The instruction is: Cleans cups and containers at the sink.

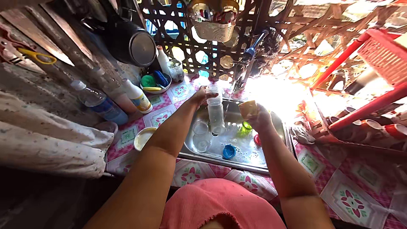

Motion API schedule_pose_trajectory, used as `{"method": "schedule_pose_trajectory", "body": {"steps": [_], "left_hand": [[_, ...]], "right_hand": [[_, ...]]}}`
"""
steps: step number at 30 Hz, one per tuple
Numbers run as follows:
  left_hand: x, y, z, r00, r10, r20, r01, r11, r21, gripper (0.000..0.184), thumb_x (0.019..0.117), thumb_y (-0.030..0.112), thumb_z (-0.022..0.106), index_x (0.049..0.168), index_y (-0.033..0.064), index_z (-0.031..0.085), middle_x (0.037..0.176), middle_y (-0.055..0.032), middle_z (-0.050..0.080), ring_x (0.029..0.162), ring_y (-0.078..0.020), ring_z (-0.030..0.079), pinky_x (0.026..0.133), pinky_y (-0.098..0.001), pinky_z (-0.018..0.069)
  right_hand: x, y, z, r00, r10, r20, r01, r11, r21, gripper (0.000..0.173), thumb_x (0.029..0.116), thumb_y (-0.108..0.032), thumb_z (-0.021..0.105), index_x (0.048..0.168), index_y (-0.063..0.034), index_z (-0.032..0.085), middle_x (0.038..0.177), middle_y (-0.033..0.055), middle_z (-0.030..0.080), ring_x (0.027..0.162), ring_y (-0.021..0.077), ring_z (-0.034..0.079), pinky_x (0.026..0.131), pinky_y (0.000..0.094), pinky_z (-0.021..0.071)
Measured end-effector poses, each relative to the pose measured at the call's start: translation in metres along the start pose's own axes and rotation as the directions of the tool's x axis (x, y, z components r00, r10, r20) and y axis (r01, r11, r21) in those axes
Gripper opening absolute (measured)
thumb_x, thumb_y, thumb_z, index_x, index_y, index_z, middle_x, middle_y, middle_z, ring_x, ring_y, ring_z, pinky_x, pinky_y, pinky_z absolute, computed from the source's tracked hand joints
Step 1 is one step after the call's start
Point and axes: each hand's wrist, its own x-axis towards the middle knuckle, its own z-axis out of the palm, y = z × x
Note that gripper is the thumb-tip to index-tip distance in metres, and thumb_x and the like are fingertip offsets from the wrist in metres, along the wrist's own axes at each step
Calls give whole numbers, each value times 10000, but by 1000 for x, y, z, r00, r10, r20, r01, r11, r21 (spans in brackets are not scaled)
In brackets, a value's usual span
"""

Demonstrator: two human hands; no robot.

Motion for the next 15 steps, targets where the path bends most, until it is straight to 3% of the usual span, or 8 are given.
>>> {"method": "schedule_pose_trajectory", "body": {"steps": [3, 6, 8, 9, 10, 12, 13, 15], "left_hand": [[12, 13, 33, 999, -9, 34, 14, 991, -133, 853, 917, 403, 748, 1579, 149, 272, 1476, -183, 495, 1272, -323, 556, 986, -532, 514], [15, 11, 87, 992, 81, -100, -91, 991, -98, 883, 938, 582, 643, 1597, 136, 260, 1508, -192, 477, 1339, -329, 521, 1041, -562, 490], [-5, 22, 113, 967, 118, -227, -100, 991, 89, 648, 1062, 372, 521, 1561, 10, 320, 1527, -233, 452, 1393, -327, 476, 1130, -471, 424], [-22, 44, 116, 980, -11, -200, 32, 994, 105, 574, 1090, 250, 488, 1566, -7, 295, 1575, -231, 389, 1451, -326, 401, 1185, -462, 339], [-28, 50, 120, 977, -68, -200, 90, 991, 104, 557, 1092, 223, 487, 1563, -4, 294, 1574, -219, 397, 1455, -311, 402, 1195, -454, 330], [-8, -1, 136, 934, 178, -311, -180, 983, 22, 597, 1032, 327, 598, 1483, -18, 416, 1412, -238, 560, 1309, -304, 559, 1100, -450, 466], [3, -23, 140, 923, 261, -283, -290, 955, -63, 646, 1004, 377, 629, 1488, 4, 419, 1404, -225, 566, 1301, -284, 560, 1096, -454, 467], [6, -39, 141, 944, 279, -175, -308, 936, -170, 704, 982, 414, 644, 1520, 44, 380, 1460, -197, 520, 1343, -260, 515, 1123, -457, 434]], "right_hand": [[14, 5, 19, 927, -365, 84, 367, 930, -17, 409, 1081, -325, 409, 1380, -74, 530, 1188, 102, 654, 1025, 183, 651, 883, 400, 564], [23, 16, 54, 809, -508, 297, 588, 691, -420, 563, 1045, -386, 431, 1556, -150, 407, 1535, 89, 468, 1375, 189, 468, 1133, 453, 406], [33, 27, 73, 779, -537, 323, 583, 433, -688, 564, 1051, -447, 372, 1561, -217, 444, 1639, 148, 324, 1527, 324, 259, 1229, 587, 208], [38, 29, 76, 772, -557, 307, 553, 349, -757, 550, 1061, -452, 327, 1530, -217, 494, 1623, 161, 355, 1518, 354, 280, 1221, 607, 214], [45, 27, 75, 782, -560, 275, 515, 331, -791, 542, 1074, -427, 297, 1491, -183, 542, 1593, 150, 416, 1496, 345, 339, 1210, 597, 258], [64, 17, 60, 869, -462, 177, 429, 526, -734, 533, 1104, -368, 284, 1450, -61, 550, 1493, 158, 534, 1413, 286, 467, 1182, 520, 355], [69, 11, 50, 921, -377, 97, 346, 676, -651, 520, 1113, -361, 303, 1415, -21, 555, 1399, 199, 587, 1312, 290, 546, 1108, 513, 423], [69, 9, 35, 966, -257, 28, 225, 785, -577, 499, 1121, -322, 306, 1340, 49, 558, 1285, 271, 603, 1196, 351, 586, 1017, 551, 467]]}}
